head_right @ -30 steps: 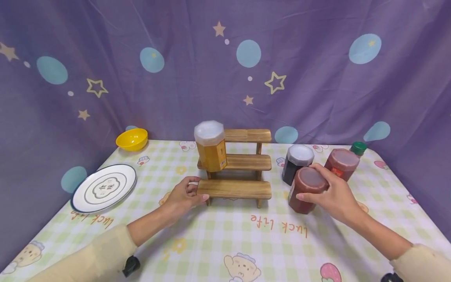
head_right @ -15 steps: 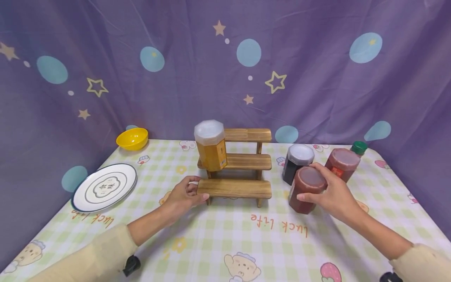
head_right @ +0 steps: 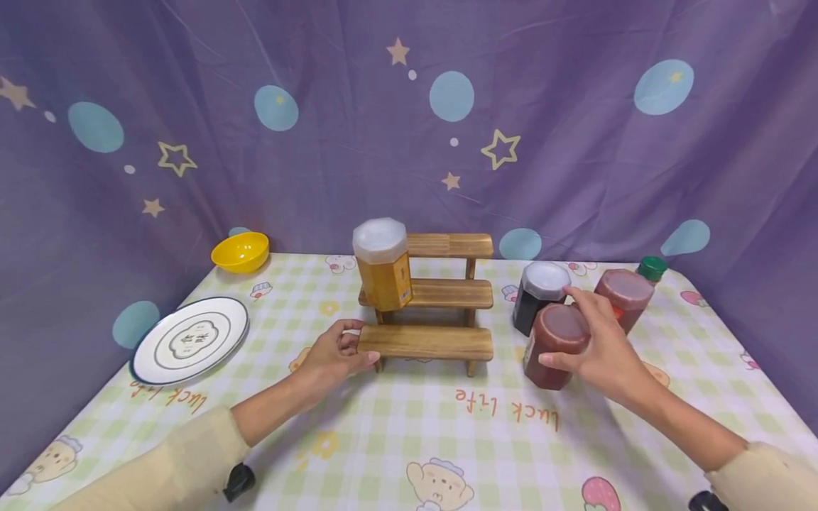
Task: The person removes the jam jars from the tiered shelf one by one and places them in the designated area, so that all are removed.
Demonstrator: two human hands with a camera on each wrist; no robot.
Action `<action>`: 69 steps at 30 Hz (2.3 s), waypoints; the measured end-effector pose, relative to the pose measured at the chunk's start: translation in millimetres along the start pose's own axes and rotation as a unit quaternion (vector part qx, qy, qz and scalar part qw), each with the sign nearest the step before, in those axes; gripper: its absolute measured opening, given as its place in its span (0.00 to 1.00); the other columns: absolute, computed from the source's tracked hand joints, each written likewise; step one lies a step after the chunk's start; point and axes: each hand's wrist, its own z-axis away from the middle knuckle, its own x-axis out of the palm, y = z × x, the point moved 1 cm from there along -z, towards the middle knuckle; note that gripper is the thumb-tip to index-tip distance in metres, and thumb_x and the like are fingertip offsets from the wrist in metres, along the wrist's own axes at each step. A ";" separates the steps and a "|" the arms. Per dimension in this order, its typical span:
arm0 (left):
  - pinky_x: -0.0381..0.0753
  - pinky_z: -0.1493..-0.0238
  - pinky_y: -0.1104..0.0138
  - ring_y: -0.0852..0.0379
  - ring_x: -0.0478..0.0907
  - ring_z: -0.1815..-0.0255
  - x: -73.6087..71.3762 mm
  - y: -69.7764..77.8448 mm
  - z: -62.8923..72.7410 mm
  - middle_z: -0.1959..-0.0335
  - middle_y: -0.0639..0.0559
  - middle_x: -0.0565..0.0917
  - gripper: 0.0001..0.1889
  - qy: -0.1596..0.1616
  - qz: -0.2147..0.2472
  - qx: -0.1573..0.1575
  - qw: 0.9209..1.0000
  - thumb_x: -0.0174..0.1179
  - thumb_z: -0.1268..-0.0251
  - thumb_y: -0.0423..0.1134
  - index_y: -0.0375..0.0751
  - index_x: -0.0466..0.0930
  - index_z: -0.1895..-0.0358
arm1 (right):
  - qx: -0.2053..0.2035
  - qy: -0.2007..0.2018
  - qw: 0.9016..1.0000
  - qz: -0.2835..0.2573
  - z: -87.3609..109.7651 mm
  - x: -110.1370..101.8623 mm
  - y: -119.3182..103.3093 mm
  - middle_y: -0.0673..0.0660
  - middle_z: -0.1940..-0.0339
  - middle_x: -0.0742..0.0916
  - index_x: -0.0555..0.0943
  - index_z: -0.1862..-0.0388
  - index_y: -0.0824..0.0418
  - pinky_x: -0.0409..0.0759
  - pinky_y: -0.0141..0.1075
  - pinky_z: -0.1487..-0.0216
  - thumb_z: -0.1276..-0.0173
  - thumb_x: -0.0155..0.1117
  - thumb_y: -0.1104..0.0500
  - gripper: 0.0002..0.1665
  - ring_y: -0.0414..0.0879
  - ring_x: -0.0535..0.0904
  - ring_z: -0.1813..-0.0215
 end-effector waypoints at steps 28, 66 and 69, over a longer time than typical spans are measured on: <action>0.78 0.56 0.63 0.52 0.77 0.55 -0.3 1.7 -0.9 0.50 0.43 0.78 0.32 0.005 -0.008 -0.004 1.000 0.67 0.41 0.33 0.39 0.62 0.35 | -0.062 -0.057 0.994 -0.068 -45.3 13.5 -95.5 0.58 0.30 0.63 0.55 0.23 0.51 0.63 0.57 0.38 0.42 0.74 0.51 0.53 0.56 0.61 0.33; 0.79 0.54 0.61 0.52 0.79 0.57 -1.0 1.8 -0.1 0.51 0.42 0.78 0.33 -0.010 -0.002 -0.002 1.000 0.66 0.40 0.33 0.38 0.60 0.34 | -0.091 -0.121 0.979 -0.135 -132.1 73.3 -177.3 0.57 0.39 0.75 0.56 0.25 0.58 0.74 0.45 0.46 0.45 0.76 0.53 0.54 0.50 0.73 0.44; 0.79 0.54 0.61 0.52 0.79 0.57 -1.3 1.5 -0.2 0.51 0.42 0.78 0.33 -0.012 -0.002 0.000 1.000 0.66 0.40 0.33 0.38 0.60 0.34 | -0.084 -0.119 0.980 -0.132 -134.2 72.1 -177.8 0.57 0.41 0.77 0.58 0.26 0.57 0.75 0.44 0.48 0.44 0.76 0.54 0.51 0.51 0.75 0.45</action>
